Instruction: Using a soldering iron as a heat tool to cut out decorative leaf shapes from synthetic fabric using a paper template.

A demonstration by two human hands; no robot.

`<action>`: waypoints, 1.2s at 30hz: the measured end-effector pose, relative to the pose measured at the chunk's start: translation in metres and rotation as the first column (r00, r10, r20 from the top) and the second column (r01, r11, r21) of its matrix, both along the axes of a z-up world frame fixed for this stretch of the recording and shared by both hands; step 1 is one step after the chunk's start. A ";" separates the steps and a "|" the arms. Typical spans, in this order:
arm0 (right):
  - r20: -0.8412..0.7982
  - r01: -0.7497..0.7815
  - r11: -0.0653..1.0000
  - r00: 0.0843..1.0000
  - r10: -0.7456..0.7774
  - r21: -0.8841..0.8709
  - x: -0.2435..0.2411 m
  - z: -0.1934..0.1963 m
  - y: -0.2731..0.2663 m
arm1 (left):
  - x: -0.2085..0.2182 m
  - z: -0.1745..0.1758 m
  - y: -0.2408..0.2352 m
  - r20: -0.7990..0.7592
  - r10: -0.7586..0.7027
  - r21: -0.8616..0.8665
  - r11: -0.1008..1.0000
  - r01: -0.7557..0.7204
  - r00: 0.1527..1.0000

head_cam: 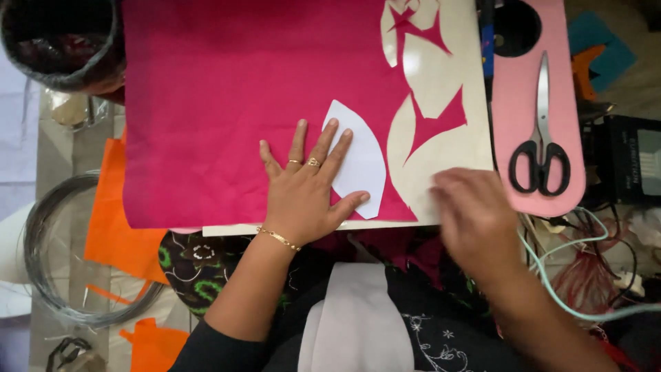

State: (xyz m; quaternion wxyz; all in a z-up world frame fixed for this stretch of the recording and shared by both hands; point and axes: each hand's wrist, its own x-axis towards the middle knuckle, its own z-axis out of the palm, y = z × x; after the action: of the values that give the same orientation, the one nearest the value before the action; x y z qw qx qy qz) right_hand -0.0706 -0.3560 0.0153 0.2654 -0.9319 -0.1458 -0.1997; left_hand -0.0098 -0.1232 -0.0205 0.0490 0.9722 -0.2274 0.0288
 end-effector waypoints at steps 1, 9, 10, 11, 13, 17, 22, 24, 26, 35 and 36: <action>-0.008 -0.062 0.998 0.998 0.062 0.015 0.001 -0.002 0.008 | 0.000 0.000 -0.001 -0.008 0.000 0.013 1.000 0.000 1.000; -0.048 -0.179 0.984 0.983 0.178 -0.006 0.006 -0.019 0.023 | 0.001 0.002 -0.001 -0.006 -0.003 0.000 1.000 0.003 1.000; -0.062 -0.176 0.984 0.982 0.176 0.007 0.007 -0.021 0.022 | 0.002 0.002 -0.002 -0.026 -0.001 -0.001 1.000 0.001 1.000; -0.076 -0.173 0.985 0.982 0.174 0.020 0.007 -0.022 0.022 | 0.002 0.003 -0.002 -0.047 0.002 -0.001 1.000 -0.002 0.999; -0.087 -0.172 0.985 0.981 0.173 0.013 0.006 -0.023 0.021 | 0.003 0.004 -0.002 -0.070 0.001 0.003 1.000 -0.001 0.998; -0.124 -0.190 0.981 0.973 0.193 0.036 0.010 -0.022 0.020 | 0.008 0.019 -0.004 -0.165 0.011 0.021 1.000 -0.007 0.986; -0.136 -0.198 0.979 0.970 0.203 0.046 0.013 -0.022 0.019 | 0.018 0.023 -0.004 -0.221 -0.045 0.036 0.998 0.054 0.974; -0.155 -0.200 0.979 0.967 0.204 0.046 0.012 -0.021 0.018 | 0.020 0.023 -0.005 -0.241 -0.068 0.033 0.996 0.078 0.968; -0.147 -0.202 0.978 0.967 0.209 0.058 0.013 -0.021 0.018 | 0.021 0.022 -0.006 -0.260 -0.086 0.030 0.995 0.097 0.962; -0.201 -0.203 0.978 0.957 0.209 0.049 0.016 -0.020 0.018 | 0.020 0.012 -0.001 -0.146 -0.106 -0.014 0.994 0.105 0.984; -0.201 -0.203 0.978 0.957 0.209 0.049 0.015 -0.019 0.018 | 0.019 0.011 0.000 -0.146 -0.105 -0.014 0.994 0.104 0.984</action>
State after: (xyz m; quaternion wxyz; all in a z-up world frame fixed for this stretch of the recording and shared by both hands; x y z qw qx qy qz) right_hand -0.0552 -0.3382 -0.0039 0.3115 -0.9234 -0.2111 -0.0760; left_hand 0.0089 -0.1229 -0.0099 0.0699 0.9582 -0.2740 -0.0445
